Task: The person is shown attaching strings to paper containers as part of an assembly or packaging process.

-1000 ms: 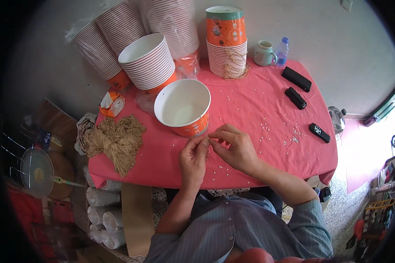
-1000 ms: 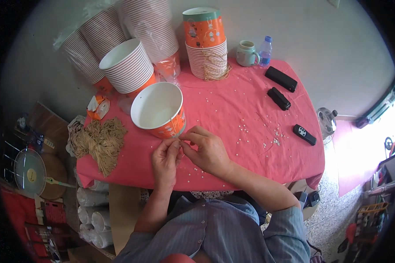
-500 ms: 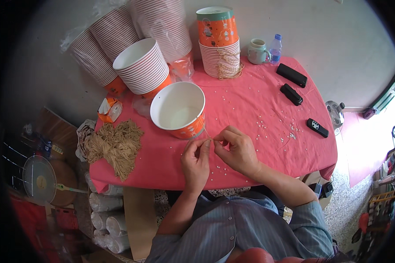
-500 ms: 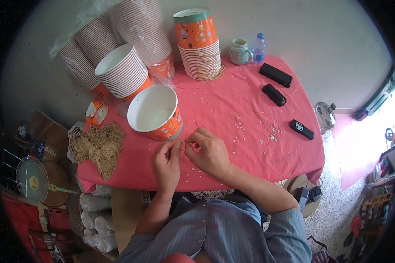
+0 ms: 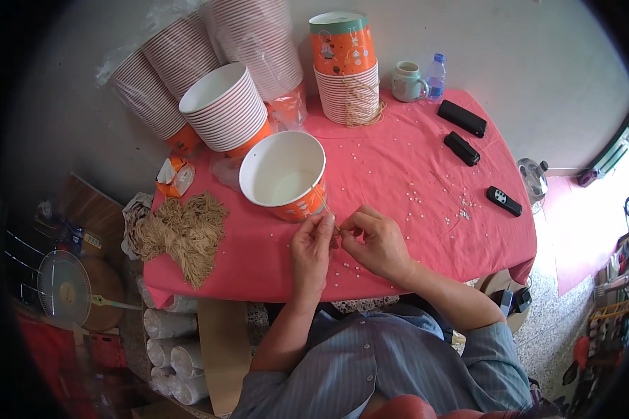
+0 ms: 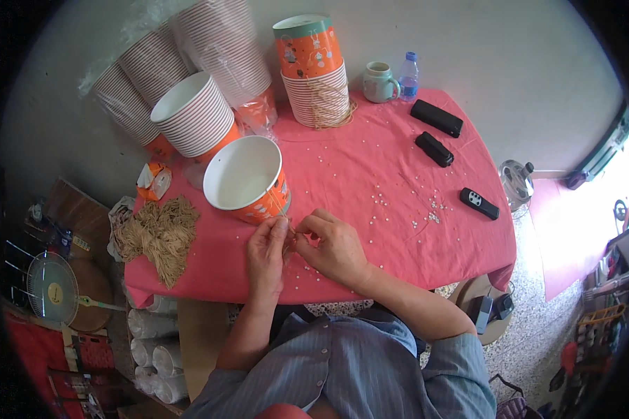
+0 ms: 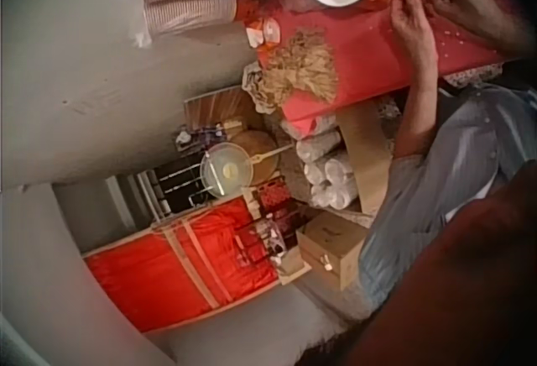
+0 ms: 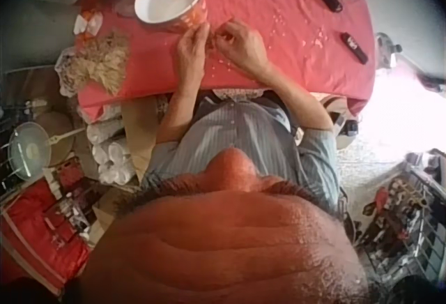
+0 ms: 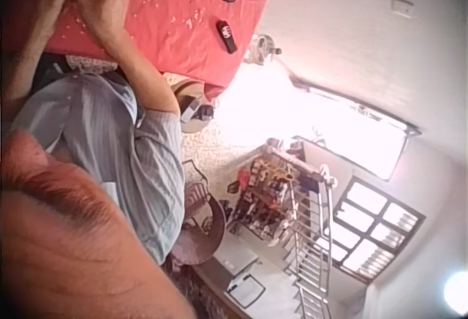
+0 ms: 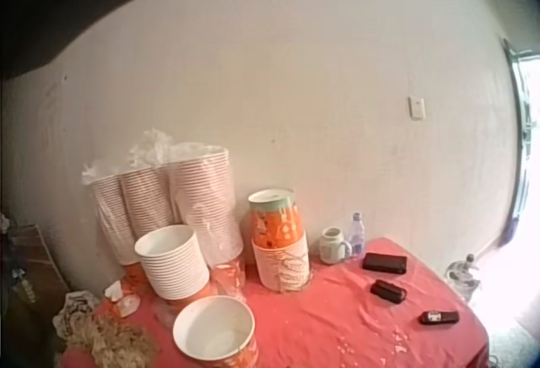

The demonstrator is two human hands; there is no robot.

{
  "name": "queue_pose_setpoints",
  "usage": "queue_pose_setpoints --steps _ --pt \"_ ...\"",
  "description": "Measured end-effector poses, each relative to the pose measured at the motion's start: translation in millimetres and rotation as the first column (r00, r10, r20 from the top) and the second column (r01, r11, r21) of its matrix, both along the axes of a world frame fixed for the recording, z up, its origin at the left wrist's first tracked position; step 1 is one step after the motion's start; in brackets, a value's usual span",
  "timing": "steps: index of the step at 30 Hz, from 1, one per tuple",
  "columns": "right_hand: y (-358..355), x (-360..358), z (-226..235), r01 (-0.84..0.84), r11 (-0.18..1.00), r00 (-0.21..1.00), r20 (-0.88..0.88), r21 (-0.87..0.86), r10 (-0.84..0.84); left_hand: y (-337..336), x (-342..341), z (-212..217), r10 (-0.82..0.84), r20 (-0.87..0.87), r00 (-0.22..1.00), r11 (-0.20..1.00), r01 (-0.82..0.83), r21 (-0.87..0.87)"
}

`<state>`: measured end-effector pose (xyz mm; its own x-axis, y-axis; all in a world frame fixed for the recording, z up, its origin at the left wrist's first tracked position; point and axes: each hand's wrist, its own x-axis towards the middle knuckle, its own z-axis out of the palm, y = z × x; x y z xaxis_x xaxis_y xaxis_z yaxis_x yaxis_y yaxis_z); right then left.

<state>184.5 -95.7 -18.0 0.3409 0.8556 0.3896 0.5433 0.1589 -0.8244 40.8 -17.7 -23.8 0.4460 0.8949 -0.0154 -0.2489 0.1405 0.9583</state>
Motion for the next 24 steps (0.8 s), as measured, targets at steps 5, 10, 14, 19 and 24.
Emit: queue_pose_setpoints --steps 5,10,14,19,24 --pt "-0.4 -1.1 4.1 0.002 1.0 1.0 0.01 -0.004 -0.002 5.6 2.1 -9.0 -0.004 0.012 1.0 1.0 0.004 -0.005" --pt "-0.7 2.4 -0.4 0.006 0.999 0.999 0.033 0.032 -0.007 6.6 2.1 -4.2 0.003 0.035 0.999 0.99 0.002 -0.142" --pt "-3.3 1.8 4.3 0.01 1.0 1.0 0.009 0.021 -0.01 6.1 1.2 -2.1 -0.003 0.063 0.998 0.988 0.013 -0.154" --pt "-8.3 -0.6 4.3 -0.003 1.0 1.0 0.005 0.004 0.003 5.9 2.9 -1.0 0.015 0.085 0.996 0.988 -0.002 -0.154" --pt "-9.8 0.7 6.2 0.014 0.999 0.999 -0.045 -0.032 -0.016 5.2 5.4 -2.2 0.013 0.093 0.996 0.995 -0.004 -0.097"
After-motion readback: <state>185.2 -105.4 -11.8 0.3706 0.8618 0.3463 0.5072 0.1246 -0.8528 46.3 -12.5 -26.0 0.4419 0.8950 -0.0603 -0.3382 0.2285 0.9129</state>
